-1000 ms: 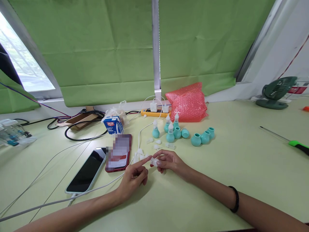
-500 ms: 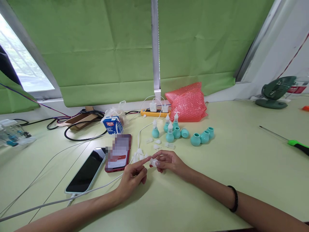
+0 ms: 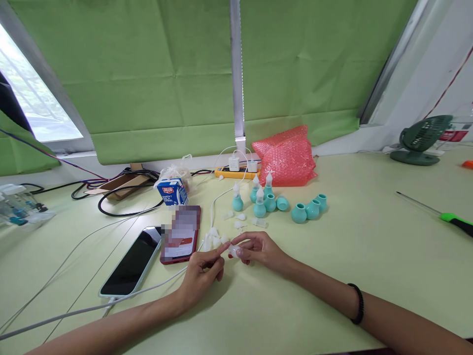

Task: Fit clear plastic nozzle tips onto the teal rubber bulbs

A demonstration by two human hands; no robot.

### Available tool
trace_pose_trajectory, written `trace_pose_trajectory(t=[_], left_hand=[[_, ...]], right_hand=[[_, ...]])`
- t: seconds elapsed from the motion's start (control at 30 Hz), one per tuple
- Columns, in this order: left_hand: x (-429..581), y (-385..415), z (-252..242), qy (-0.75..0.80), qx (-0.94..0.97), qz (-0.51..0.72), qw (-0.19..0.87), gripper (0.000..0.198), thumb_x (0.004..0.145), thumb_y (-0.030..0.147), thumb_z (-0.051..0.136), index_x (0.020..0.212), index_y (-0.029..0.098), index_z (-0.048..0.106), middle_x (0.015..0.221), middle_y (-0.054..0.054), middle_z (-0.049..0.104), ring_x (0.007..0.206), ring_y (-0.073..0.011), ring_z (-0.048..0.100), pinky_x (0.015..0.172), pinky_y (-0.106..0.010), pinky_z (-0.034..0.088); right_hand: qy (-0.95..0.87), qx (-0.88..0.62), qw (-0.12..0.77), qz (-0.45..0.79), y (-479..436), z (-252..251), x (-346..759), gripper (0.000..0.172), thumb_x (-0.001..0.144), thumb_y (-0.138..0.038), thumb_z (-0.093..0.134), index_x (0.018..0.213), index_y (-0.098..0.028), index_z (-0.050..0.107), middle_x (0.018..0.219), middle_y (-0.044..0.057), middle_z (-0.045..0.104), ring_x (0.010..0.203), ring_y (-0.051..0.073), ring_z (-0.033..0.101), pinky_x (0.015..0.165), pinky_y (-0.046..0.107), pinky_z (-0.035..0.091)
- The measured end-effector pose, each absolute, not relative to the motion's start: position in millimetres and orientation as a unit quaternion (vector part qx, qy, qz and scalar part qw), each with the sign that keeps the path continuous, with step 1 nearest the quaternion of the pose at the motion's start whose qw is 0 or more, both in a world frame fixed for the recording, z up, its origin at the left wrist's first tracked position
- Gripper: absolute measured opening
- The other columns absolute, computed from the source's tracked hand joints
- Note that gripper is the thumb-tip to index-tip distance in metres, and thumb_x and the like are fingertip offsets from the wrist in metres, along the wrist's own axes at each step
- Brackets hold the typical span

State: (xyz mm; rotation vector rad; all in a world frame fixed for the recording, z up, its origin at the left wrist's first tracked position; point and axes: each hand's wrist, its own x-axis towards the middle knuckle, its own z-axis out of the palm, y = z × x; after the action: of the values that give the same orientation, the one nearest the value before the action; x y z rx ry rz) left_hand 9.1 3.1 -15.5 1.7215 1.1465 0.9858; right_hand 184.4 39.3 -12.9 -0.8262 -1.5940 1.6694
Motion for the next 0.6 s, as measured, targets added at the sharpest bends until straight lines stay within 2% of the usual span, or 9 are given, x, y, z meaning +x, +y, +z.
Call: trace_pose_trajectory(t=[0.23,0.33,0.43,0.5,0.6], left_hand=[[7.4,1.0,-15.2,0.442,0.694,0.388,0.415,0.042,0.074,0.015,0.04,0.114,0.009,0.051,0.048,0.005,0.04,0.044,-0.0066,0.033,0.045,-0.018,0.03],[6.5,-2.2,-14.1,0.402,0.698,0.397,0.441,0.049,0.075,0.017,0.043,0.123,0.013,0.039,0.054,0.004,0.047,0.048,-0.008,0.04,0.049,-0.019,0.034],[6.4,-3.6,-13.9,0.38,0.671,0.413,0.484,0.053,0.077,0.022,0.045,0.127,0.016,0.029,0.058,0.002,0.051,0.051,-0.0088,0.044,0.05,-0.019,0.036],[7.2,-2.5,-13.9,0.388,0.625,0.429,0.524,0.052,0.079,0.028,0.045,0.126,0.016,0.027,0.06,0.001,0.052,0.051,-0.0088,0.044,0.048,-0.019,0.037],[8.9,0.6,-13.7,0.389,0.576,0.436,0.571,0.052,0.079,0.035,0.047,0.123,0.015,0.029,0.064,0.0,0.053,0.053,-0.0094,0.046,0.048,-0.02,0.039]], right_hand=[[-0.624,-0.316,0.34,0.629,37.8,-11.6,184.1,0.035,0.068,-0.034,0.063,0.095,-0.014,0.055,0.08,0.007,0.064,0.062,0.011,0.053,0.057,0.025,0.042],[-0.62,-0.305,0.376,0.618,37.4,-15.2,182.3,0.039,0.065,-0.031,0.066,0.099,-0.016,0.054,0.087,0.008,0.062,0.078,0.017,0.056,0.064,0.029,0.045],[-0.634,-0.315,0.41,0.575,36.0,-19.2,182.1,0.04,0.063,-0.028,0.067,0.1,-0.017,0.054,0.099,0.01,0.059,0.094,0.022,0.053,0.074,0.034,0.045],[-0.657,-0.323,0.417,0.538,34.3,-20.6,182.6,0.039,0.064,-0.025,0.067,0.1,-0.018,0.054,0.102,0.011,0.057,0.095,0.023,0.052,0.074,0.034,0.046],[-0.709,-0.316,0.412,0.478,31.0,-20.7,182.7,0.037,0.065,-0.02,0.064,0.1,-0.019,0.054,0.1,0.009,0.056,0.088,0.02,0.053,0.068,0.032,0.047]])
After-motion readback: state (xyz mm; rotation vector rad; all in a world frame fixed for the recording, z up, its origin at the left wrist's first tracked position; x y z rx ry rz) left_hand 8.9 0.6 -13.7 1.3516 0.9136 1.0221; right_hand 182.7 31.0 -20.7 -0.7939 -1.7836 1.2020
